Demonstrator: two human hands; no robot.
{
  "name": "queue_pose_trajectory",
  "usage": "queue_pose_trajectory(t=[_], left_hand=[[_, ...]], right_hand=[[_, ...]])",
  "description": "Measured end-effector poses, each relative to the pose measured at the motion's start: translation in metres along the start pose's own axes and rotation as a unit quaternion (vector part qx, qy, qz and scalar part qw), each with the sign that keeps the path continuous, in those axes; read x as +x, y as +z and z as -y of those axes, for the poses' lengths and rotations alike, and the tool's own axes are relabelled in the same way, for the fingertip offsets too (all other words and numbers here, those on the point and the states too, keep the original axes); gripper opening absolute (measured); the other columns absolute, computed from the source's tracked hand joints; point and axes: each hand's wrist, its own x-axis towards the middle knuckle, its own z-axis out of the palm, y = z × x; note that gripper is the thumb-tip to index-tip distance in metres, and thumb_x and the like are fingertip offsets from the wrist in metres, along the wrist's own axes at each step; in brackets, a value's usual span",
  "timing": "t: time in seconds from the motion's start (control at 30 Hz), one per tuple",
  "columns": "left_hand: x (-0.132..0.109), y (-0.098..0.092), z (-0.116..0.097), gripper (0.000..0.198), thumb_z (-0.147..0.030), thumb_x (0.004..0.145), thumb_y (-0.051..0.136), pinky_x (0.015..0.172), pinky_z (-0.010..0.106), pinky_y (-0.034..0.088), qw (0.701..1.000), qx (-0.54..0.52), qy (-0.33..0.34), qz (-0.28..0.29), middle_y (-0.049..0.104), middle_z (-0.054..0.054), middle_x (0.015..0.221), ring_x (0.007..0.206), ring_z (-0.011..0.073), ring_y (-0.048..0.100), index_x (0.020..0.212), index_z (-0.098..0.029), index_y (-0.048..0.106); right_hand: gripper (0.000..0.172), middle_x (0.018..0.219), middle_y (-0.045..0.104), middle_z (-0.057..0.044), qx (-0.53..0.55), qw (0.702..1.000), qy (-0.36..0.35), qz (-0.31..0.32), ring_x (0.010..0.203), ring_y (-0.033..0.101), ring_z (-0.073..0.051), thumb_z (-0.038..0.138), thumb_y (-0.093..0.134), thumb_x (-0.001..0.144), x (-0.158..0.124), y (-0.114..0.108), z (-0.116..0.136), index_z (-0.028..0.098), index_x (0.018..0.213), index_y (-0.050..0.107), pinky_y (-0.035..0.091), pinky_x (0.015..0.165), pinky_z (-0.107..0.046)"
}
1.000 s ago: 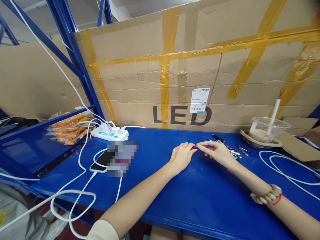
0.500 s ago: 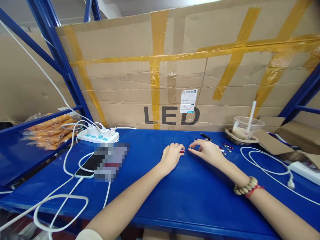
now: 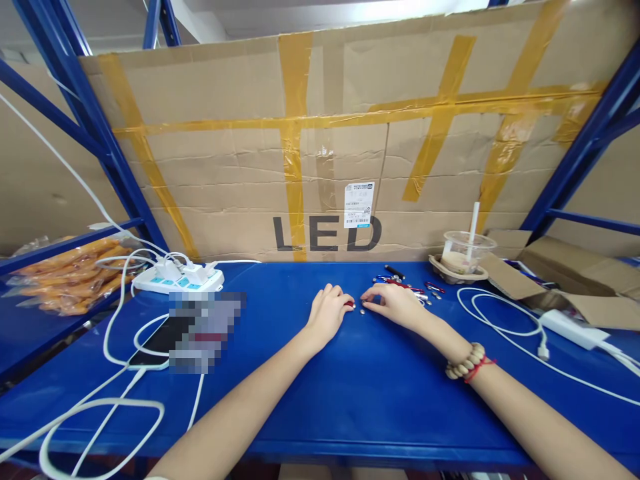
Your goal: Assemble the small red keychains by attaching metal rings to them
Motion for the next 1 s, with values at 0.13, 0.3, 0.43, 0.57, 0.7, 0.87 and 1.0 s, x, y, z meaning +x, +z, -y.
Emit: queue_pose_trajectory(t=[0.13,0.3,0.43,0.57,0.7,0.87,1.0], left_hand=[[0.000,0.001,-0.001,0.017,-0.031,0.088,0.046,0.077,0.030,0.035,1.000,0.001,-0.009,-0.010,0.059,0.002,0.092,0.091,0.0190,0.047,0.092,-0.023,0.060],[-0.001,0.002,-0.002,0.012,-0.028,0.089,0.045,0.078,0.030,0.034,0.999,-0.006,-0.022,-0.027,0.060,0.001,0.095,0.091,0.0179,0.049,0.093,-0.020,0.053],[-0.002,0.000,-0.003,0.006,-0.024,0.088,0.047,0.077,0.029,0.034,0.998,-0.015,-0.031,-0.043,0.060,-0.001,0.094,0.089,0.0162,0.051,0.092,-0.020,0.049],[-0.003,-0.001,-0.004,0.005,-0.024,0.088,0.047,0.077,0.029,0.035,0.998,-0.019,-0.027,-0.060,0.059,-0.001,0.094,0.088,0.0161,0.050,0.092,-0.021,0.048],[-0.004,-0.002,-0.005,0.008,-0.026,0.090,0.043,0.078,0.030,0.034,0.997,-0.016,-0.022,-0.075,0.057,-0.001,0.093,0.088,0.0168,0.048,0.091,-0.022,0.049],[-0.006,-0.003,-0.006,0.006,-0.026,0.089,0.045,0.078,0.030,0.035,0.996,-0.022,-0.022,-0.086,0.057,-0.001,0.094,0.089,0.0166,0.048,0.091,-0.021,0.048],[-0.007,-0.004,-0.007,0.008,-0.026,0.086,0.050,0.076,0.026,0.038,0.996,-0.034,-0.016,-0.086,0.056,-0.002,0.093,0.088,0.0153,0.048,0.090,-0.021,0.046]], right_hand=[[0.016,0.093,0.064,0.001,-0.003,1.000,-0.001,-0.013,0.067,0.060,-0.011,0.028,0.053,0.080,-0.001,-0.003,0.001,0.025,0.089,0.066,0.038,0.053,-0.020],[0.019,0.088,0.063,-0.001,0.013,0.998,-0.062,0.001,0.079,0.059,-0.015,0.037,0.056,0.079,-0.001,-0.008,0.006,0.025,0.088,0.068,0.042,0.063,-0.022],[0.024,0.086,0.063,-0.003,0.035,0.992,-0.117,0.023,0.079,0.058,-0.015,0.039,0.056,0.080,-0.001,-0.004,0.008,0.024,0.093,0.068,0.042,0.073,-0.025],[0.024,0.084,0.061,-0.004,0.028,0.993,-0.111,0.010,0.080,0.057,-0.016,0.038,0.052,0.082,-0.002,0.001,0.009,0.024,0.092,0.068,0.042,0.072,-0.026],[0.023,0.086,0.059,-0.005,0.026,0.993,-0.111,-0.014,0.081,0.055,-0.016,0.037,0.051,0.083,-0.002,0.004,0.011,0.023,0.091,0.068,0.043,0.072,-0.026],[0.019,0.085,0.059,-0.003,0.023,0.995,-0.098,-0.015,0.082,0.055,-0.016,0.034,0.053,0.081,-0.001,0.006,0.014,0.025,0.084,0.069,0.043,0.072,-0.026],[0.016,0.087,0.059,-0.003,0.020,0.998,-0.058,-0.032,0.080,0.056,-0.016,0.032,0.055,0.078,0.000,0.007,0.016,0.022,0.076,0.068,0.043,0.066,-0.025]])
